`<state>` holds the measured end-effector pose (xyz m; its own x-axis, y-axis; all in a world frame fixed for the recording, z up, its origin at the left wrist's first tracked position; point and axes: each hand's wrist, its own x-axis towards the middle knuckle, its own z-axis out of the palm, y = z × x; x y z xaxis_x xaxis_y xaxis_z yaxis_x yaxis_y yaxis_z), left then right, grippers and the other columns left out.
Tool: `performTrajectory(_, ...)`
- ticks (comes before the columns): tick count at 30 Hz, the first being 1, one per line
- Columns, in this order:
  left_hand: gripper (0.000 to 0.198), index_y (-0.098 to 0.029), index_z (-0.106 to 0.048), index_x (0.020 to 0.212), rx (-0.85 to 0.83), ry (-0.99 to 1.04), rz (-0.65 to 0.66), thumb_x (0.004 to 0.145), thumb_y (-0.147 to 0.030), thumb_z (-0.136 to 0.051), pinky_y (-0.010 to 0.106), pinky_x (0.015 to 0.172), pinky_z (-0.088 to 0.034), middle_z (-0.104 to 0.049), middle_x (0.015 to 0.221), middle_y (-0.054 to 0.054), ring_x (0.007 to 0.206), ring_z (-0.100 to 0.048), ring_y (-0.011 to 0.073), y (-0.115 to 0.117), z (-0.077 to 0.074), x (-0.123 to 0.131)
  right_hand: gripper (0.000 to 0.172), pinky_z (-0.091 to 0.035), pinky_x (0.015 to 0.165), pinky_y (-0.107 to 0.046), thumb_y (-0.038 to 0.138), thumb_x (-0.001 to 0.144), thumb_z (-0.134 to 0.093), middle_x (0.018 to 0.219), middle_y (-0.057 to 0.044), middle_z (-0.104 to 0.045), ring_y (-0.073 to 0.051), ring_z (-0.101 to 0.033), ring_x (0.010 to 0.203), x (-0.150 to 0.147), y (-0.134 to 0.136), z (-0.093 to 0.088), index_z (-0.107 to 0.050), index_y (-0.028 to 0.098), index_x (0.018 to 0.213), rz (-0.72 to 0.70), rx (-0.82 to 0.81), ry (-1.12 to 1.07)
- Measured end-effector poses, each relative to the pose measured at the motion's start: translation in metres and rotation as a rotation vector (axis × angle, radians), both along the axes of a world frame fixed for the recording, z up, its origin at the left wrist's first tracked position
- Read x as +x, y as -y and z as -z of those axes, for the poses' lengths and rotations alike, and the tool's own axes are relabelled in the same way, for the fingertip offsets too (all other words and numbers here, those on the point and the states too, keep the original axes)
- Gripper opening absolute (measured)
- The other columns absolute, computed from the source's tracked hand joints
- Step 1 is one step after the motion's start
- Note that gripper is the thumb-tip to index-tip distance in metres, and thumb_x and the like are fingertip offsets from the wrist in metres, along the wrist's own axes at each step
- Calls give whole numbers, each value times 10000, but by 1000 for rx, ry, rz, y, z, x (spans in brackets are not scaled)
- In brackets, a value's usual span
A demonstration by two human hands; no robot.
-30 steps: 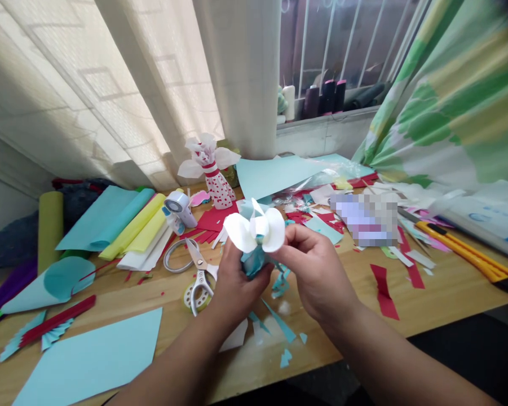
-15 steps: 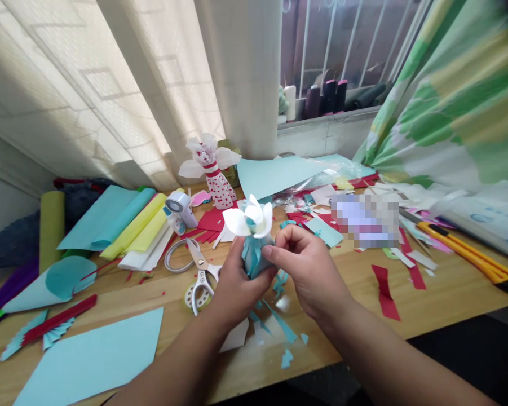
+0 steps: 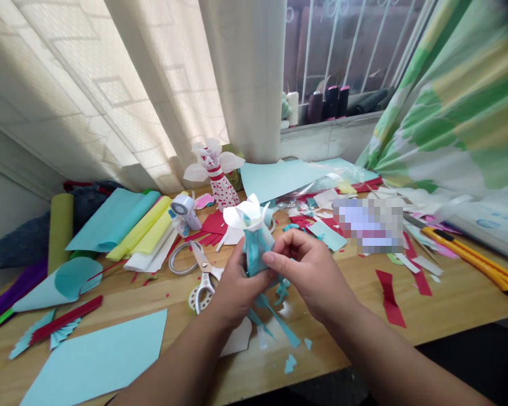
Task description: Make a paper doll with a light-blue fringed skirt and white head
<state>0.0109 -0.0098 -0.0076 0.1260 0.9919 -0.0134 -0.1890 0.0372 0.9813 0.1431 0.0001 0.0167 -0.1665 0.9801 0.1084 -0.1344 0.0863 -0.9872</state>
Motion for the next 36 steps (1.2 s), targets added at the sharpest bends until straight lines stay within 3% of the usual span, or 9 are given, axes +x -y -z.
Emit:
performTrajectory(7, 513, -208, -541, 1118, -5, 122, -52, 658, -228, -767, 358, 805, -519, -681, 1041, 56, 924, -648, 232, -3, 7, -3, 106, -432, 661, -291, 259, 739, -646, 748, -5, -585, -154, -536, 707, 10, 2, -3, -589, 185, 788, 68, 175, 254)
performTrajectory(12, 437, -209, -562, 1047, 32, 53, -72, 660, -219, -763, 312, 770, -518, -704, 969, 29, 887, -657, 210, -2, 7, -4, 54, -412, 661, -294, 201, 719, -641, 760, -12, -561, -155, -519, 717, 8, 7, -5, -590, 181, 714, 79, 245, 387)
performTrajectory(15, 420, -192, -572, 991, 26, 64, -84, 626, -207, -779, 291, 721, -520, -707, 898, 19, 815, -661, 193, -3, 7, -3, 109, -394, 631, -285, 190, 716, -629, 715, -2, -526, -150, -497, 700, 9, 10, -7, -558, 181, 634, 6, 194, 318)
performTrajectory(20, 478, -184, -565, 1016, -11, 152, -130, 593, -198, -787, 292, 678, -533, -692, 857, 8, 743, -653, 174, -5, 1, -4, 116, -400, 594, -272, 264, 758, -633, 679, 13, -546, -140, -510, 652, 38, 1, -7, -566, 200, 688, -219, 142, 23)
performTrajectory(23, 480, -177, -575, 1009, -38, 151, -154, 578, -188, -785, 289, 642, -541, -692, 835, 10, 712, -655, 174, -7, -3, -7, 49, -412, 631, -284, 241, 786, -610, 734, -8, -603, -154, -545, 697, 61, -11, 7, -635, 203, 768, -187, 255, 401)
performTrajectory(26, 560, -188, -567, 1074, -40, 147, -148, 559, -184, -786, 312, 623, -549, -701, 887, 33, 745, -665, 210, -8, -5, -8, 96, -426, 675, -302, 163, 787, -577, 799, -28, -623, -163, -560, 726, 77, -17, 31, -665, 201, 785, -205, 331, 811)
performTrajectory(29, 571, -199, -571, 1089, -20, 147, -157, 560, -177, -785, 324, 622, -555, -703, 871, 25, 729, -664, 209, -10, -3, -9, 159, -433, 753, -316, 133, 767, -592, 872, -50, -619, -184, -562, 829, 78, -14, 49, -675, 203, 883, -286, 387, 937)
performTrajectory(32, 514, -191, -586, 1036, -11, 138, -179, 561, -176, -783, 317, 606, -553, -693, 804, 9, 690, -656, 196, -11, -1, -9, 233, -414, 806, -344, 222, 749, -655, 934, -71, -606, -213, -531, 901, 67, -6, 54, -658, 200, 981, -316, 465, 1011)
performTrajectory(36, 474, -185, -584, 1010, -1, 136, -170, 576, -163, -774, 294, 607, -545, -687, 812, 13, 714, -651, 189, -13, 3, -10, 115, -394, 771, -362, 260, 768, -639, 874, -71, -600, -224, -510, 857, 47, -2, 55, -657, 180, 848, -270, 536, 1114)
